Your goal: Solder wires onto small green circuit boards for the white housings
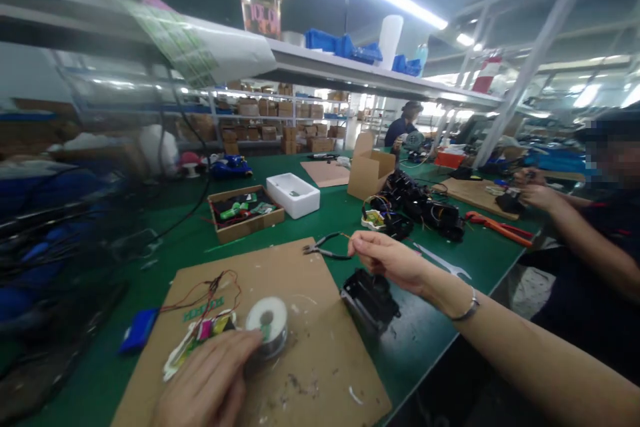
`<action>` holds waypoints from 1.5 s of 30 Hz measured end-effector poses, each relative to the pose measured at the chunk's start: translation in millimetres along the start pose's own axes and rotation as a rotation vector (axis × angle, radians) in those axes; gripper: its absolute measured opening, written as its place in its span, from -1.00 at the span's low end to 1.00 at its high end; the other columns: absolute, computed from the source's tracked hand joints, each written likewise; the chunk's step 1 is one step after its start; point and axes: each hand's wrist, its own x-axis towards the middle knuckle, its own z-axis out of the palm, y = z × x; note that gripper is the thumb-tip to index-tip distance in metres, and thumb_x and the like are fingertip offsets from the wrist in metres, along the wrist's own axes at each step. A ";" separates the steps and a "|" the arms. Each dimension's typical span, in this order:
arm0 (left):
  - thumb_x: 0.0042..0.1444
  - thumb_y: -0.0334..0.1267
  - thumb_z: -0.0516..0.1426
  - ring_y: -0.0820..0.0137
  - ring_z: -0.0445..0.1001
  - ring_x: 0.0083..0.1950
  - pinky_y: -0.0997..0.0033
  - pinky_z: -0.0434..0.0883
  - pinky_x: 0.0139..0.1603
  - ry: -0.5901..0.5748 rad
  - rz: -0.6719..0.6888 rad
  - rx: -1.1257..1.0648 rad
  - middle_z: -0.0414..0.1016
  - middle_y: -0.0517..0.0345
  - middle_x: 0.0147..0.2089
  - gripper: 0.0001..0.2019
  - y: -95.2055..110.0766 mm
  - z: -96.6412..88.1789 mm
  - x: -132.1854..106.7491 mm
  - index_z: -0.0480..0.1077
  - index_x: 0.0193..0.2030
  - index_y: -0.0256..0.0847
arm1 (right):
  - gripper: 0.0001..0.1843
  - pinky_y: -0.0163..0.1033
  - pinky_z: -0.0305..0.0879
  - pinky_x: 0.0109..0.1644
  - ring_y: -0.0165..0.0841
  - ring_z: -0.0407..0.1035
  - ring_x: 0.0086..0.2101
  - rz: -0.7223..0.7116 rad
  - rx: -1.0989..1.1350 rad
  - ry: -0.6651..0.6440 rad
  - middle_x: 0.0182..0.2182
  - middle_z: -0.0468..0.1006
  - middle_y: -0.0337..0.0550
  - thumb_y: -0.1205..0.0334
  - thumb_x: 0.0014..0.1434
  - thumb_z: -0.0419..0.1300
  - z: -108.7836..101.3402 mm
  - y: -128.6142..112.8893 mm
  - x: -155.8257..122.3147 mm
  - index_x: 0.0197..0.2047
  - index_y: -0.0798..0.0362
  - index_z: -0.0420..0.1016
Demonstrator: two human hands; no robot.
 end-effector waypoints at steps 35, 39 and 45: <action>0.23 -0.34 0.05 0.37 0.43 -0.43 0.35 0.31 -0.43 -0.140 -0.456 -0.086 0.52 0.19 -0.39 -0.83 31.2 -1.0 70.4 0.35 -0.05 -0.17 | -0.69 -0.36 0.22 -0.28 -0.47 0.35 -0.43 -0.018 0.020 -0.237 -0.51 0.46 -0.27 0.24 0.32 0.01 114.3 19.8 18.6 -0.46 0.08 0.38; 0.22 -0.33 0.07 0.36 0.41 -0.42 0.34 0.27 -0.41 -0.134 -0.512 -0.092 0.49 0.21 -0.41 -0.91 33.9 0.5 72.4 0.36 -0.15 -0.14 | -0.73 -0.37 0.24 -0.29 -0.46 0.38 -0.43 -0.022 0.027 -0.227 -0.50 0.49 -0.26 0.25 0.31 0.02 115.1 23.3 18.8 -0.40 0.08 0.43; 0.19 -0.35 0.11 0.36 0.43 -0.35 0.31 0.28 -0.31 -0.059 -0.541 -0.092 0.49 0.22 -0.37 -0.85 37.0 1.9 73.5 0.33 -0.10 -0.16 | -0.75 -0.39 0.25 -0.30 -0.46 0.41 -0.42 -0.046 0.016 -0.176 -0.48 0.53 -0.25 0.28 0.29 0.05 117.3 25.7 19.0 -0.39 0.09 0.46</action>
